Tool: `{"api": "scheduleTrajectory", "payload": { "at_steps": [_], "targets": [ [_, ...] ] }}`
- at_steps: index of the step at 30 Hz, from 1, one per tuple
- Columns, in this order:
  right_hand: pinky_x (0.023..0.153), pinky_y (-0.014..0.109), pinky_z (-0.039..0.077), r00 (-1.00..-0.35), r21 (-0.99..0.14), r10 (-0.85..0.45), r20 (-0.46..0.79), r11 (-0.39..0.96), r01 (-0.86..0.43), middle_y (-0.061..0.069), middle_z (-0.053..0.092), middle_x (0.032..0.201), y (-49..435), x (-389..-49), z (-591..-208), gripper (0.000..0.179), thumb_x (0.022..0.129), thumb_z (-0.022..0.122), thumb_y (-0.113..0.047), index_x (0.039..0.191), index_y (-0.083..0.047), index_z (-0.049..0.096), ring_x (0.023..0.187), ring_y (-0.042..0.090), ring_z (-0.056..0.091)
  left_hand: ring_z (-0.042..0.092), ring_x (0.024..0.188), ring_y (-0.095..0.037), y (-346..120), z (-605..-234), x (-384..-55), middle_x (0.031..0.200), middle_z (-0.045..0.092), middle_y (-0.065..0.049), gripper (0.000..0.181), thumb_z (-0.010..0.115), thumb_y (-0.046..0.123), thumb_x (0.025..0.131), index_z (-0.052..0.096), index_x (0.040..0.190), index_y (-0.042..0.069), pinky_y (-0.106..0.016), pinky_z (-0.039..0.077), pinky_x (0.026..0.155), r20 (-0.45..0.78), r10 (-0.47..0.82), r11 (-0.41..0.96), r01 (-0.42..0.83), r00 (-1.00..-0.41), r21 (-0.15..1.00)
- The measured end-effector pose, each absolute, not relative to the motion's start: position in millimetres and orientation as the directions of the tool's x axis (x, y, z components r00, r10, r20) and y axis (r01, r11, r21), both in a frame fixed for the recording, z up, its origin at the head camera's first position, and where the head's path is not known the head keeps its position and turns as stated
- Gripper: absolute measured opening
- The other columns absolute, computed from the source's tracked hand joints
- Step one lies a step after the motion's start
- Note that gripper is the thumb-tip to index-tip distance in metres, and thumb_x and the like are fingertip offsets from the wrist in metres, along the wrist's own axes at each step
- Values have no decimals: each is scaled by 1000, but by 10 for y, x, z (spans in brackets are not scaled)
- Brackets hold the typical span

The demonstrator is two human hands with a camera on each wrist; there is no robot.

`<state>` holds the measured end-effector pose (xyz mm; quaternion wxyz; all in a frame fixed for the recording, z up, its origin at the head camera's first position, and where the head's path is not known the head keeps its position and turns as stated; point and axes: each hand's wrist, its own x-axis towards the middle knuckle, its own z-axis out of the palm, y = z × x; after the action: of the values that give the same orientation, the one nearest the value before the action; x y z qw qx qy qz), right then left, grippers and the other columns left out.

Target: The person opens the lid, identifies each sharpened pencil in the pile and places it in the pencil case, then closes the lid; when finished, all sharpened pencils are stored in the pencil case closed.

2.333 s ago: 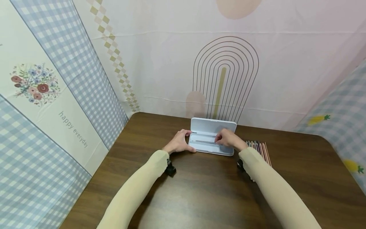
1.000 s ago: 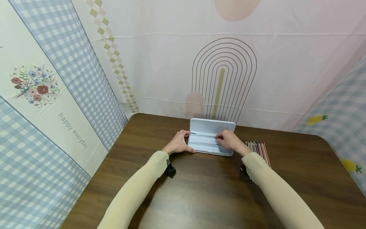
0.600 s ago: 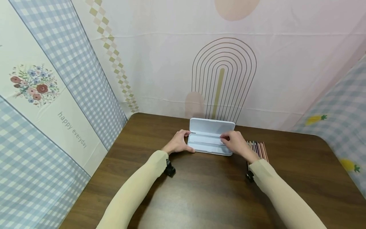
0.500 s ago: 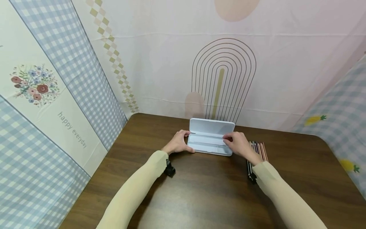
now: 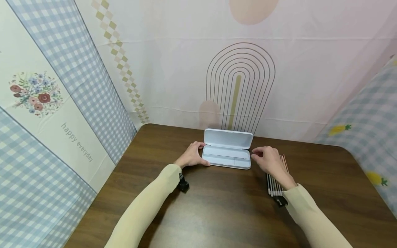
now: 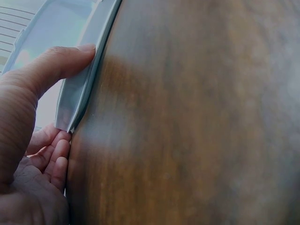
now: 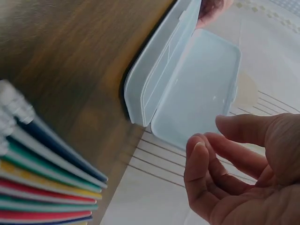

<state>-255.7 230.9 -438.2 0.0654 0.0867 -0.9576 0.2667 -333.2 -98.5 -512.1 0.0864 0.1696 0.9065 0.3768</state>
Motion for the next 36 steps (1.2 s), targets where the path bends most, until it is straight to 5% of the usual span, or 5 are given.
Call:
{"api": "scheduleTrajectory", "payload": {
  "at_steps": [9, 15, 36],
  "targets": [
    [76, 44, 57, -994, -507, -70, 87, 855, -104, 26, 80, 108, 2557, -2362, -4395, 28, 101, 72, -12, 119, 9, 77, 86, 30, 69, 52, 142, -33, -981, -5140, -3330, 149, 59, -18, 96, 100, 34, 74, 55, 153, 4, -48, 44, 125, -30, 372, 657, 241, -928, 715],
    [83, 56, 60, -997, -493, 15, 73, 870, -23, 29, 79, 112, 2738, -2267, -4485, 26, 100, 70, -13, 115, 7, 80, 95, 40, 75, 52, 141, -33, -984, -5143, -3340, 148, 59, -18, 96, 100, 34, 73, 56, 153, 4, -48, 45, 124, -22, 369, 656, 244, -929, 714],
    [77, 56, 55, -988, -466, 151, -21, 873, 143, 22, 77, 91, 3179, -2157, -4697, 20, 100, 67, -10, 96, 5, 78, 83, 36, 68, 51, 142, -34, -990, -5146, -3340, 149, 58, -19, 97, 101, 33, 74, 55, 153, 3, -49, 44, 125, -31, 375, 645, 236, -927, 727]
  ]
}}
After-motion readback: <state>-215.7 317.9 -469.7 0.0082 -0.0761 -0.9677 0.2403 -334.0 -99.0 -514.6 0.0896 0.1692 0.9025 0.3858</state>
